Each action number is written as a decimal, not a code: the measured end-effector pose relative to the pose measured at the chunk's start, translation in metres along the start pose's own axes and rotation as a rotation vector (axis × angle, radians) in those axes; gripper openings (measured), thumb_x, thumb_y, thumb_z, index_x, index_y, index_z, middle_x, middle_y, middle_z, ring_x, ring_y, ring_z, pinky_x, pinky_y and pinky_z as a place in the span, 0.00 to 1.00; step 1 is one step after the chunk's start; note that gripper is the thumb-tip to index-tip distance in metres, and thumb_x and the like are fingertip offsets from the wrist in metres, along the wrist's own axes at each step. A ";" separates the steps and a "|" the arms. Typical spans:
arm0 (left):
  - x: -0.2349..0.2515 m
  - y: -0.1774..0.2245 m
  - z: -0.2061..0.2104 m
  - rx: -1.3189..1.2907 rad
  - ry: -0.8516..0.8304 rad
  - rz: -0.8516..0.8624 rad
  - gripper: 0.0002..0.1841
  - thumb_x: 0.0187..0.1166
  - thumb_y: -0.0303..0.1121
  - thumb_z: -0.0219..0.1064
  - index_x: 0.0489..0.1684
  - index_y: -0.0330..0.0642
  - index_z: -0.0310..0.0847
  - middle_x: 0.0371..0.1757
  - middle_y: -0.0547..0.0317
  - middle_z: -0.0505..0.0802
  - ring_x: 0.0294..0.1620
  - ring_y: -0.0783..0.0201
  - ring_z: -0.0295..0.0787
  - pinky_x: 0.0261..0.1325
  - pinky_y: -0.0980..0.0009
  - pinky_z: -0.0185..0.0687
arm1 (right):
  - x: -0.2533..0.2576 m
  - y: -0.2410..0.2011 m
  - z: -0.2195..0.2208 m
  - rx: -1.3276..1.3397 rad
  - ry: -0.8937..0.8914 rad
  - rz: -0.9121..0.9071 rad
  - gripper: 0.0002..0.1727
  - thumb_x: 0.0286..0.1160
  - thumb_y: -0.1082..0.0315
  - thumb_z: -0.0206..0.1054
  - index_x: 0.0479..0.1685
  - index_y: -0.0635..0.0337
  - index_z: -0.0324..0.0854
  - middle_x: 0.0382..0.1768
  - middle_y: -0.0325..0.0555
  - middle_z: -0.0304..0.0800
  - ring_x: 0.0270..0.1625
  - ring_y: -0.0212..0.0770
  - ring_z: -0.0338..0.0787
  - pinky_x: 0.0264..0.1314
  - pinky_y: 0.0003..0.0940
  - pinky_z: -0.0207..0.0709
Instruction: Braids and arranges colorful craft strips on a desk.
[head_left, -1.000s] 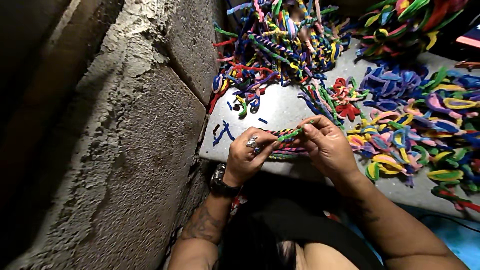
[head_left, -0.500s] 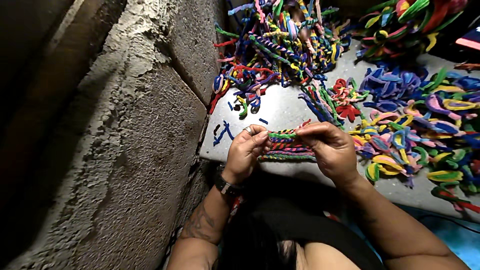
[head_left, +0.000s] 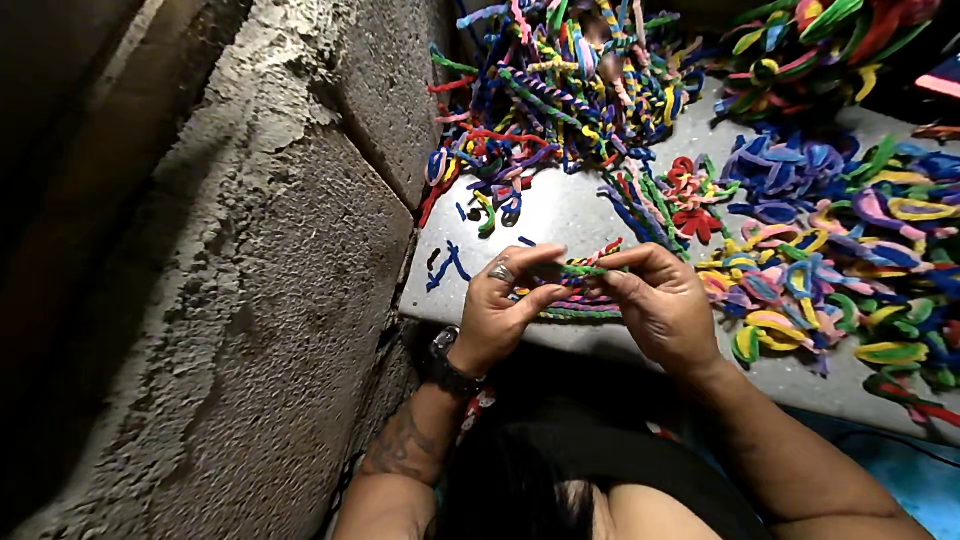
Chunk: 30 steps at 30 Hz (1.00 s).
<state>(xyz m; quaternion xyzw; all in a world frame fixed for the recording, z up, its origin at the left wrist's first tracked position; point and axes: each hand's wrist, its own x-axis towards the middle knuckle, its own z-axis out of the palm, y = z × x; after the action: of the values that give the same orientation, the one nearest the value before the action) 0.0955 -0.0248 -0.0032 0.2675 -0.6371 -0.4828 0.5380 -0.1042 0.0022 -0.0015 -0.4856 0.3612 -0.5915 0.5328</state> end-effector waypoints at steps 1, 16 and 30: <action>0.001 -0.001 0.001 0.066 0.011 0.052 0.14 0.72 0.18 0.73 0.55 0.29 0.86 0.50 0.58 0.92 0.49 0.71 0.91 0.57 0.73 0.90 | 0.000 -0.002 0.002 0.058 0.007 0.066 0.11 0.78 0.75 0.67 0.50 0.49 0.89 0.42 0.35 0.96 0.42 0.30 0.95 0.51 0.28 0.91; 0.001 -0.003 0.005 0.441 0.117 0.107 0.09 0.83 0.29 0.66 0.37 0.32 0.87 0.33 0.60 0.89 0.33 0.78 0.84 0.41 0.82 0.83 | 0.001 -0.003 -0.002 -0.257 -0.007 -0.147 0.09 0.77 0.73 0.70 0.50 0.49 0.85 0.46 0.27 0.93 0.46 0.24 0.92 0.53 0.23 0.89; 0.001 0.008 -0.004 -0.286 0.022 -0.390 0.11 0.89 0.33 0.58 0.36 0.51 0.84 0.26 0.74 0.87 0.26 0.82 0.80 0.35 0.84 0.78 | -0.001 0.007 -0.012 -0.645 -0.053 -0.623 0.05 0.80 0.69 0.70 0.49 0.56 0.85 0.50 0.38 0.82 0.56 0.26 0.85 0.61 0.20 0.83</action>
<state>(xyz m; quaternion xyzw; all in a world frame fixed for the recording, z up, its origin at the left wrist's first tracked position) 0.1001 -0.0238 0.0046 0.3118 -0.4929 -0.6598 0.4738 -0.1133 0.0006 -0.0110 -0.7276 0.3500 -0.5680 0.1596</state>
